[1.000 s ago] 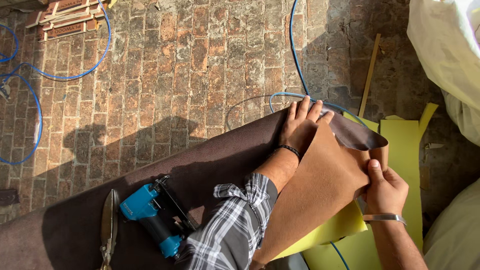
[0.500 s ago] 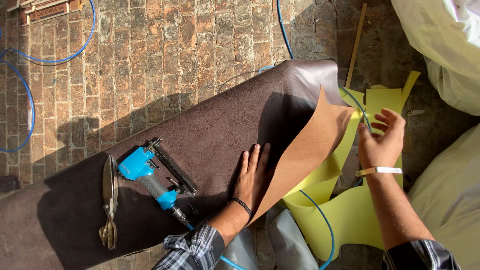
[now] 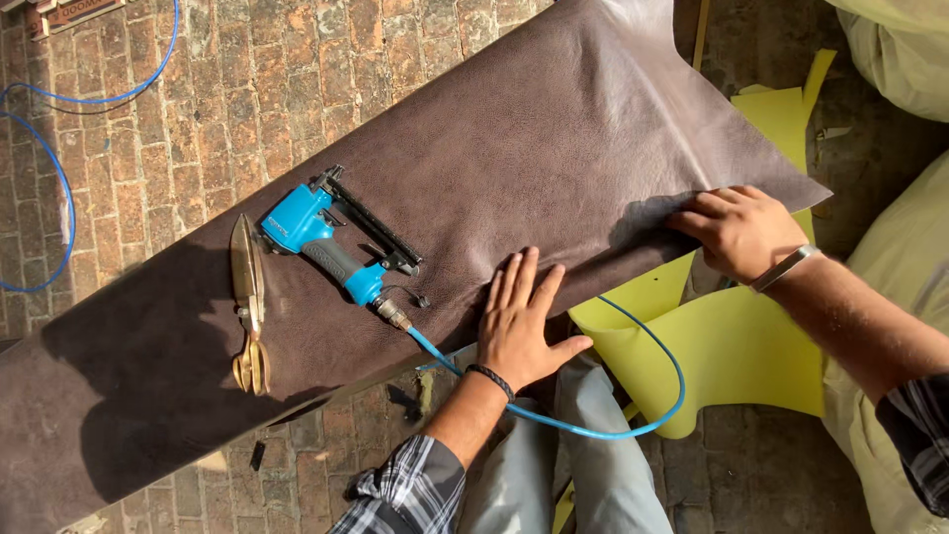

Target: The person stretches and secures brown fabric over a bench seat using a pneumatic staple gun, then trims excess fabric with scissors. The person staples along the edges and corners, cuts the overhang, and continues stapling to finish the upholstery.

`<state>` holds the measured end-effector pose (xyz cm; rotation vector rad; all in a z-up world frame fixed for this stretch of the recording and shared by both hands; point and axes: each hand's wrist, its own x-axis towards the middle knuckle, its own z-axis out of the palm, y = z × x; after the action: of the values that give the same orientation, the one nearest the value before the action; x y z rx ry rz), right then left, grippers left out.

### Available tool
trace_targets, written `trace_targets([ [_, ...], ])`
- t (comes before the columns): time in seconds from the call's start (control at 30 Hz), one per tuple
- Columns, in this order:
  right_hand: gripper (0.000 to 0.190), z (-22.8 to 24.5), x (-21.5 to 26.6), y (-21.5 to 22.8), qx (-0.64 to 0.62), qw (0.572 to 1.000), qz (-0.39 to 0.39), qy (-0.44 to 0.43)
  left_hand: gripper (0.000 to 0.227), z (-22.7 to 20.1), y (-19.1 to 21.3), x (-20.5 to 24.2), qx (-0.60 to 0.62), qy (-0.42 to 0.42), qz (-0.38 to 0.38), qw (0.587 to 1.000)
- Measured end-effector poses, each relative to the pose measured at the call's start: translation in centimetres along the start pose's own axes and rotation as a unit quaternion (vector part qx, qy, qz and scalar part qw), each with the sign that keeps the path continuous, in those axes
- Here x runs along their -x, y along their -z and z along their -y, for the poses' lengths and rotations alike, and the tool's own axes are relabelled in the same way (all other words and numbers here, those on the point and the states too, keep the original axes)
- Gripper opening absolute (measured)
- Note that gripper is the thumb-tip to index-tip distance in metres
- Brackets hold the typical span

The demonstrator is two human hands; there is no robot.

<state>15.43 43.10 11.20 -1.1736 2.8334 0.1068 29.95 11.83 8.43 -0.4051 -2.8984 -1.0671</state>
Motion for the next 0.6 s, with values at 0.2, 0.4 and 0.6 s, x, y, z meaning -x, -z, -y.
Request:
trace_targets([
  [0.2,0.044,-2.5,-2.2,-2.1,-0.134,0.991,-0.021,-0.001,0.030,2.0,0.3,3.8,-0.128,0.200,-0.077,0.968],
  [0.4,0.058,-4.0,-5.5,-1.3,-0.038,0.988,0.111,0.096,0.036,3.9,0.3,1.3,-0.139,0.184,-0.024,0.973],
  [0.6,0.040,-4.2,-4.8,-1.3,0.053,0.985,0.046,0.156,0.019,3.4,-0.8,0.3,-0.241,0.188,0.013,0.952],
])
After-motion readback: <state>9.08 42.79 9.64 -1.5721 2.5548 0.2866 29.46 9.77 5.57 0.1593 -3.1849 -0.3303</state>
